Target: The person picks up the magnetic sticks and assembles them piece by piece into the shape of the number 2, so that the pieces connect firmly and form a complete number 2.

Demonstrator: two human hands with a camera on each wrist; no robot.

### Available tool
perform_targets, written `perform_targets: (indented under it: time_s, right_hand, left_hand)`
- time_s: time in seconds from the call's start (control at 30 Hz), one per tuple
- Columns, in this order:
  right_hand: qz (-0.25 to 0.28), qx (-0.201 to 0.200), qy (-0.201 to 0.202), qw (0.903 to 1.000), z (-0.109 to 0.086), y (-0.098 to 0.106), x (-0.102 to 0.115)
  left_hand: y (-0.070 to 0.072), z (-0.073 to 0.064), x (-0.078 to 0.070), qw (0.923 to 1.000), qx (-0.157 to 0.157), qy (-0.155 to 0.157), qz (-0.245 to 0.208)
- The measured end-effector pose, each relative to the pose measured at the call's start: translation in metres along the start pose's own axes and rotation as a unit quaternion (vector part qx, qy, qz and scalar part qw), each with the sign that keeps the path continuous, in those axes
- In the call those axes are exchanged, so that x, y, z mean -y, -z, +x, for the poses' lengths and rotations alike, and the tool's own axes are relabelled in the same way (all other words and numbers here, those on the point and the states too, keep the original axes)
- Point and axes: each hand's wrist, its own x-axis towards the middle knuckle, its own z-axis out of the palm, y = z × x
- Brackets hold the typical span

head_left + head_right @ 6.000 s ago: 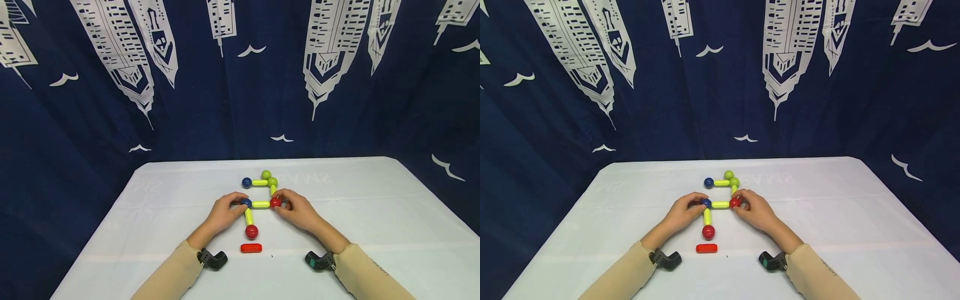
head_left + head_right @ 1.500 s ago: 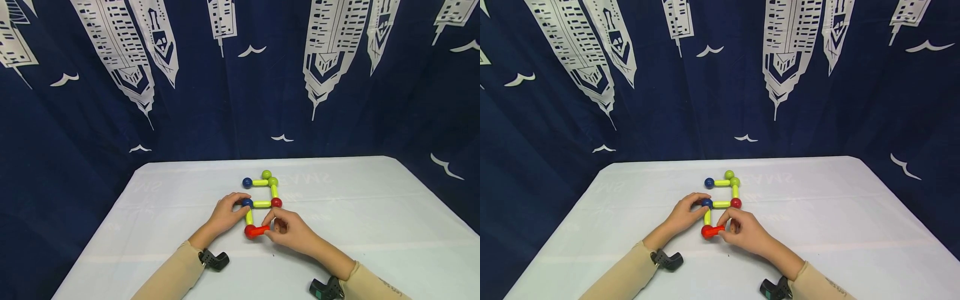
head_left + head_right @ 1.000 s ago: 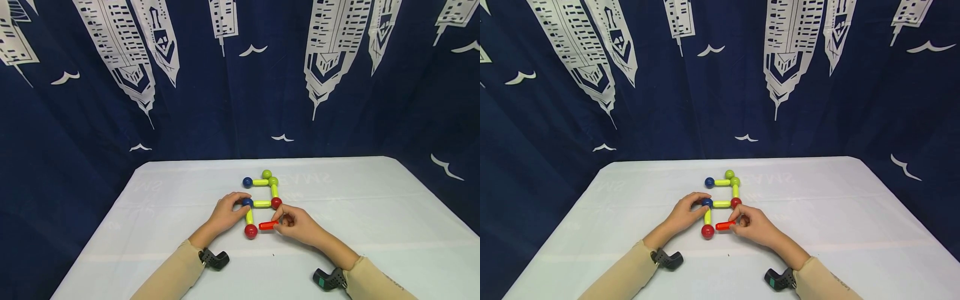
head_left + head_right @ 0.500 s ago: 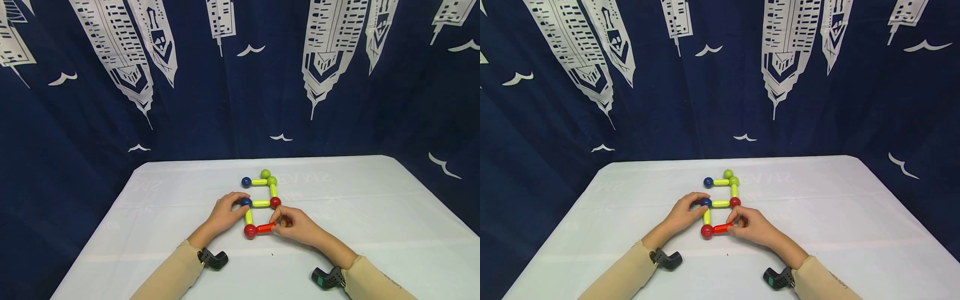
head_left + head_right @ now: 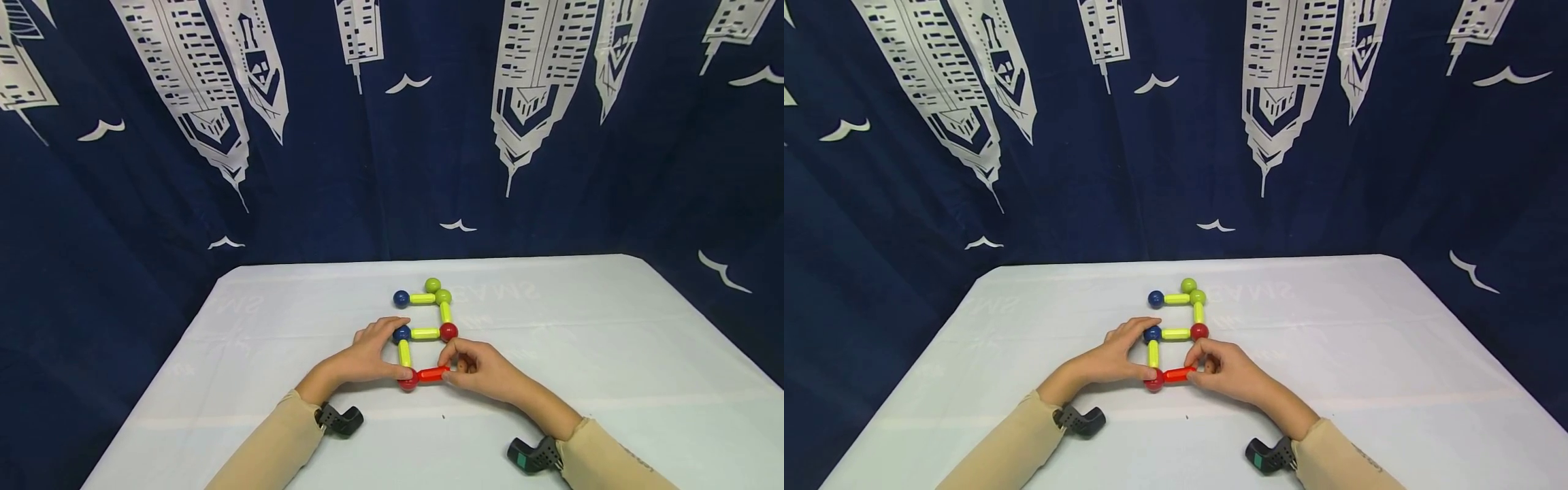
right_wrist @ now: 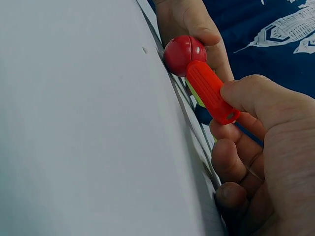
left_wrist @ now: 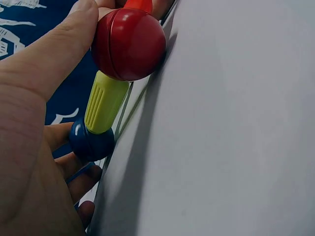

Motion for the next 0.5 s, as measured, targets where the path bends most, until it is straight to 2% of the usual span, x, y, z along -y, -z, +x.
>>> perform_targets:
  time_s: [0.23, 0.5]
  right_hand:
    - [0.01, 0.008, 0.006, 0.9999, 0.0007, 0.0011, 0.0021]
    - [0.034, -0.015, 0.011, 0.9992, 0.0006, 0.0015, -0.0012]
  left_hand:
    - [0.0002, -0.0017, 0.0007, 1.0, 0.008, 0.002, -0.003]
    - [0.0005, -0.001, 0.0018, 0.9993, 0.019, 0.003, -0.03]
